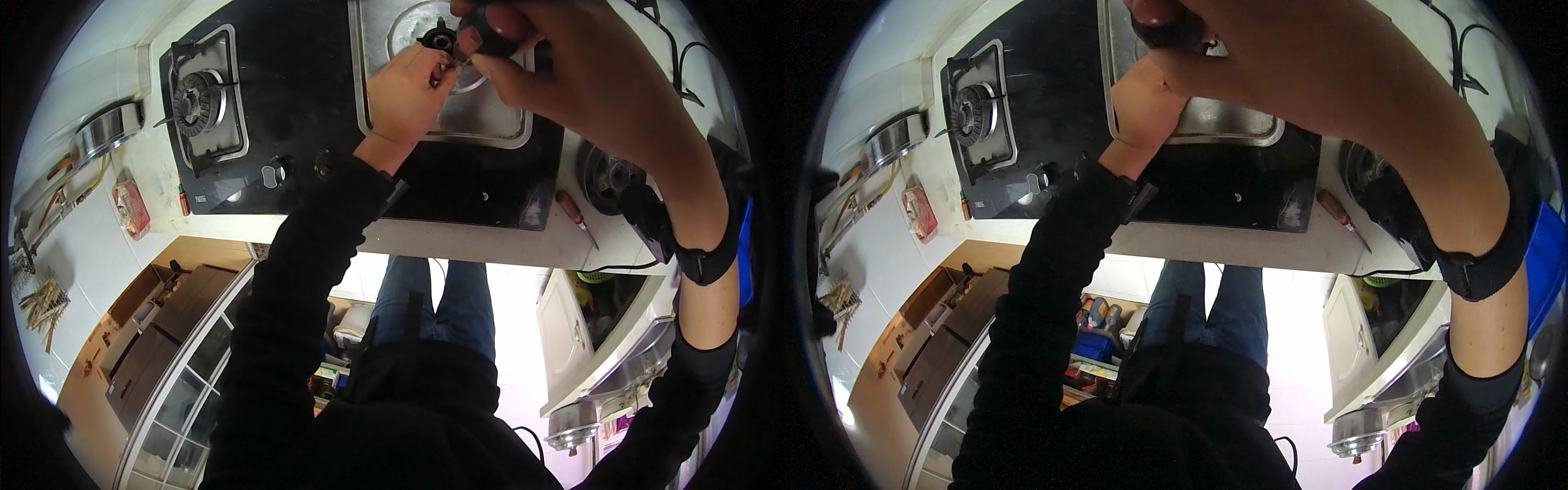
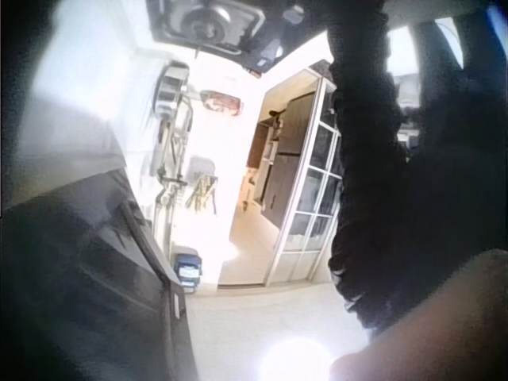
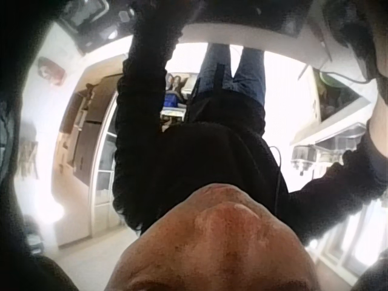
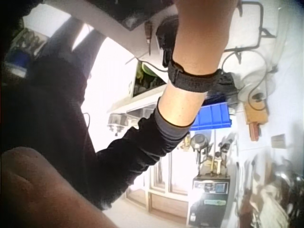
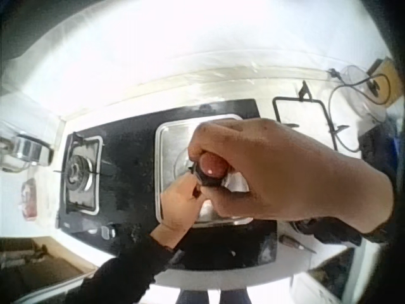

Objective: The person uses a screwdriver to remove and reattach components of a gas stove burner. They remove the burner cap and grate, unscrew the burner head, and then reassemble the parts in reverse order.

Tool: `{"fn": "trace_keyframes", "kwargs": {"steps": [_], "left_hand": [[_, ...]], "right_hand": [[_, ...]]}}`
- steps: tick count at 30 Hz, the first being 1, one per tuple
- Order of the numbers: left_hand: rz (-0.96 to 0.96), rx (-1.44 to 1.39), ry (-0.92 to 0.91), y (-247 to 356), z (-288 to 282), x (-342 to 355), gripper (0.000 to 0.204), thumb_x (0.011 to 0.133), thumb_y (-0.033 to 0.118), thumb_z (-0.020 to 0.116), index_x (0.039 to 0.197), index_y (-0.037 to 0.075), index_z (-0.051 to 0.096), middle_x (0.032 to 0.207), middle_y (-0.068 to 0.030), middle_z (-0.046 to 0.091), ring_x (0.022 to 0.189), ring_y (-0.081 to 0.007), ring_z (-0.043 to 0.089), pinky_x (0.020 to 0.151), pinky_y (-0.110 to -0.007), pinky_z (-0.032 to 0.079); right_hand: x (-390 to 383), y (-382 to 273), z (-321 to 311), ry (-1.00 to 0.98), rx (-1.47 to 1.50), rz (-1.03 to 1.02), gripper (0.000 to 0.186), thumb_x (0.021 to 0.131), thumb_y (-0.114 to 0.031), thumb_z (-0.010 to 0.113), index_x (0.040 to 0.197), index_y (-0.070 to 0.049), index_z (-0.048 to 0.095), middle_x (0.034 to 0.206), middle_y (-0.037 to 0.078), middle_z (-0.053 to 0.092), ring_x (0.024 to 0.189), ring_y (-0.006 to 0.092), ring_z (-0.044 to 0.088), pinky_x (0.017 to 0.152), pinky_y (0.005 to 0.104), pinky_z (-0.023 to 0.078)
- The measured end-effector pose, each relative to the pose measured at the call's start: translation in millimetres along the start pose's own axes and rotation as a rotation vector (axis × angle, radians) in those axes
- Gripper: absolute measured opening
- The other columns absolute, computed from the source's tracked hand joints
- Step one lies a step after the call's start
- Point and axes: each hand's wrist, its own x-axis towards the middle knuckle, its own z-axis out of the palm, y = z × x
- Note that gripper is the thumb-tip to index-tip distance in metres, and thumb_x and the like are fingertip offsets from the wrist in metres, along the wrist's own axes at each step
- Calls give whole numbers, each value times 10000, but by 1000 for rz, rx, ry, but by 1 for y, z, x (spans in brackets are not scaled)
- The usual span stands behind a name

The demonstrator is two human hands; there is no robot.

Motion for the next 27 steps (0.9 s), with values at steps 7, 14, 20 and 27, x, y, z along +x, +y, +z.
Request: {"fn": "trace_keyframes", "kwargs": {"steps": [7,14,20,27], "left_hand": [[-26,132,-27,3,-2,-2,174,811,250,800,861,122,693,832,-11,647,759,-254,675,627,-382,535],[-71,212,-56,2,-6,-1,199,804,282,800,848,126,686,836,-10,649,782,-257,675,627,-392,533],[-191,7,-46,7,-11,-1,163,804,182,805,881,103,686,809,-31,637,682,-218,640,594,-348,509],[-474,-330,-132,12,-34,-8,136,898,60,767,1006,22,693,870,-15,699,732,-71,595,669,-235,498]], "right_hand": [[9,7,2,-46,10,-104,290,844,-113,715,1055,-44,529,867,111,591,761,283,642,707,406,510],[9,9,7,-101,13,-35,290,872,-141,709,1080,-30,541,868,109,620,789,268,664,730,392,525],[-11,14,-3,148,112,-42,316,892,-141,708,1147,-27,560,922,93,693,809,180,669,760,321,523],[-67,41,-1,221,74,184,392,965,-94,655,1351,-94,588,1228,83,692,1122,174,674,1043,338,495]]}}
